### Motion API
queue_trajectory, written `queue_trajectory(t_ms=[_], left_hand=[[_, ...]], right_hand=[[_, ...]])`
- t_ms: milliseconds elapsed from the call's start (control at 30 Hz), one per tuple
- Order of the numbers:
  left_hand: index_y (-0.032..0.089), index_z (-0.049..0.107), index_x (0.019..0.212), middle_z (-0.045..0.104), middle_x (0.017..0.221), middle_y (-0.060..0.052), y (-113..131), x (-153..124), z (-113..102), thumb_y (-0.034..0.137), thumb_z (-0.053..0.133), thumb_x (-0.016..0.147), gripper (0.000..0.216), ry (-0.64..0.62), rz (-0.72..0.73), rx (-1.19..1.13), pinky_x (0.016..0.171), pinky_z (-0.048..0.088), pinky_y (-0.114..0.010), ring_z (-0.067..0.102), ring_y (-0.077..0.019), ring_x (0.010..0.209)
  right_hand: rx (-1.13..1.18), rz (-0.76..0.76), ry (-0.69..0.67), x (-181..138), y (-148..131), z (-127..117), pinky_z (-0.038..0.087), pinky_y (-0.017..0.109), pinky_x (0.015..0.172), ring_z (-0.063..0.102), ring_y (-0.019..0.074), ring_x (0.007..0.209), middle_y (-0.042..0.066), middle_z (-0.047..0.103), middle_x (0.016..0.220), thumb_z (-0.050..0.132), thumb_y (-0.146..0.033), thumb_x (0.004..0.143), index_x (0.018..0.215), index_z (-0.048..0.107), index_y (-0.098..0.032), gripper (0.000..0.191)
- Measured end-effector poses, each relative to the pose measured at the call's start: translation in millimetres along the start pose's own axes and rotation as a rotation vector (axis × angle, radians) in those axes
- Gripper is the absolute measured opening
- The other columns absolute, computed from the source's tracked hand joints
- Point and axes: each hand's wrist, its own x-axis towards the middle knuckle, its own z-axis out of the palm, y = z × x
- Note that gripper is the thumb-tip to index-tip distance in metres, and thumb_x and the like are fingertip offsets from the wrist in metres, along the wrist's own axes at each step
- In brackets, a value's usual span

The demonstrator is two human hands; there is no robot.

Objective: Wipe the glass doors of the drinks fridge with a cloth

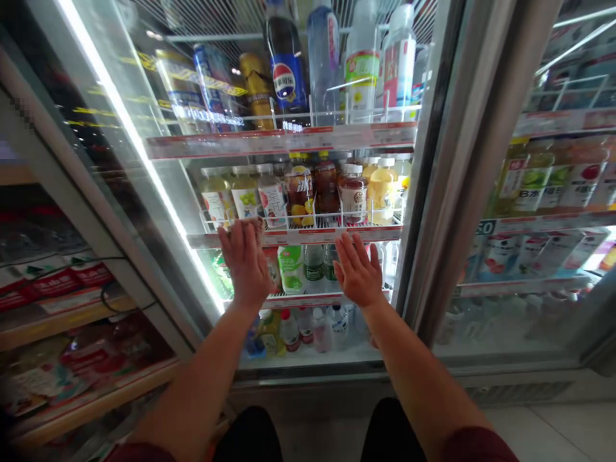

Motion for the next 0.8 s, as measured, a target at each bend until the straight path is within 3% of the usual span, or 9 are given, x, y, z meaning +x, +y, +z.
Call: queue_trajectory(t_ms=[167,267,367,400,467,567,633,700,800], left_hand=[[0.027,0.023,0.164,0.049,0.157,-0.006,20.5,-76.0,4.1,0.009,0.047,0.096,0.074,-0.171,0.272,-0.049,0.133,0.018,-0.040,0.015,-0.0187,0.159],[0.026,0.022,0.164,0.042,0.161,-0.009,14.0,-38.5,5.7,0.010,0.046,0.097,0.073,-0.084,0.248,-0.066,0.132,0.021,-0.044,0.017,-0.0211,0.158],[0.030,0.035,0.159,0.004,0.173,-0.004,9.4,31.7,9.2,0.016,0.047,0.100,0.062,0.162,0.039,-0.113,0.129,0.029,-0.051,0.009,-0.0262,0.160],[0.032,0.040,0.156,0.003,0.173,-0.001,12.4,44.9,11.7,0.016,0.046,0.101,0.058,0.192,0.010,-0.116,0.129,0.030,-0.051,0.010,-0.0253,0.160],[0.032,0.043,0.155,0.016,0.172,0.000,26.0,44.1,18.2,0.015,0.043,0.101,0.056,0.172,0.034,-0.112,0.130,0.028,-0.050,0.013,-0.0229,0.160],[0.027,0.036,0.159,0.044,0.160,-0.003,53.0,0.1,28.5,0.009,0.041,0.099,0.063,-0.013,0.227,-0.108,0.133,0.019,-0.044,0.016,-0.0169,0.159],[0.026,0.037,0.159,0.050,0.156,-0.003,62.3,-15.9,31.4,0.008,0.039,0.099,0.063,-0.140,0.342,-0.121,0.134,0.015,-0.040,0.018,-0.0147,0.158],[0.027,0.039,0.158,0.047,0.157,-0.003,60.4,1.1,29.2,0.010,0.036,0.100,0.060,-0.177,0.332,-0.130,0.134,0.014,-0.043,0.018,-0.0163,0.158],[0.027,0.037,0.159,0.037,0.164,-0.002,46.7,60.2,20.7,0.012,0.031,0.102,0.059,-0.076,0.120,-0.129,0.133,0.016,-0.052,0.010,-0.0207,0.159]], right_hand=[[0.006,-0.030,0.046,0.2,1.0,-0.4,0.014,0.047,0.132,0.040,0.0251,0.152,0.011,0.049,0.157,0.054,-0.029,0.101,0.163,0.025,-0.022,0.070],[0.000,-0.067,0.080,0.4,2.4,-2.3,0.016,0.046,0.132,0.036,0.0243,0.154,0.011,0.051,0.156,0.056,-0.024,0.099,0.163,0.026,-0.019,0.071],[-0.005,-0.081,0.088,0.4,3.1,-4.1,0.018,0.047,0.132,0.035,0.0243,0.154,0.012,0.051,0.156,0.055,-0.022,0.098,0.162,0.028,-0.019,0.070],[-0.002,-0.081,0.091,0.4,3.2,-4.5,0.019,0.047,0.131,0.036,0.0244,0.154,0.012,0.052,0.155,0.055,-0.021,0.098,0.162,0.028,-0.019,0.070],[-0.004,-0.080,0.097,0.0,3.4,-4.5,0.021,0.048,0.131,0.036,0.0247,0.153,0.012,0.053,0.154,0.054,-0.021,0.098,0.161,0.031,-0.019,0.067],[-0.024,-0.083,0.095,-1.4,4.2,-3.6,0.024,0.049,0.129,0.038,0.0257,0.153,0.013,0.055,0.153,0.050,-0.021,0.098,0.158,0.039,-0.018,0.061],[-0.030,-0.085,0.080,-2.6,5.1,-2.9,0.025,0.050,0.129,0.039,0.0259,0.152,0.013,0.055,0.153,0.047,-0.023,0.099,0.157,0.041,-0.019,0.058],[-0.030,-0.082,0.068,-3.5,5.9,-2.4,0.025,0.051,0.129,0.040,0.0258,0.152,0.013,0.054,0.153,0.046,-0.023,0.099,0.157,0.041,-0.020,0.058],[-0.039,-0.077,0.062,-3.7,6.4,-2.6,0.024,0.051,0.129,0.040,0.0256,0.152,0.013,0.053,0.154,0.046,-0.023,0.099,0.158,0.038,-0.020,0.060]])
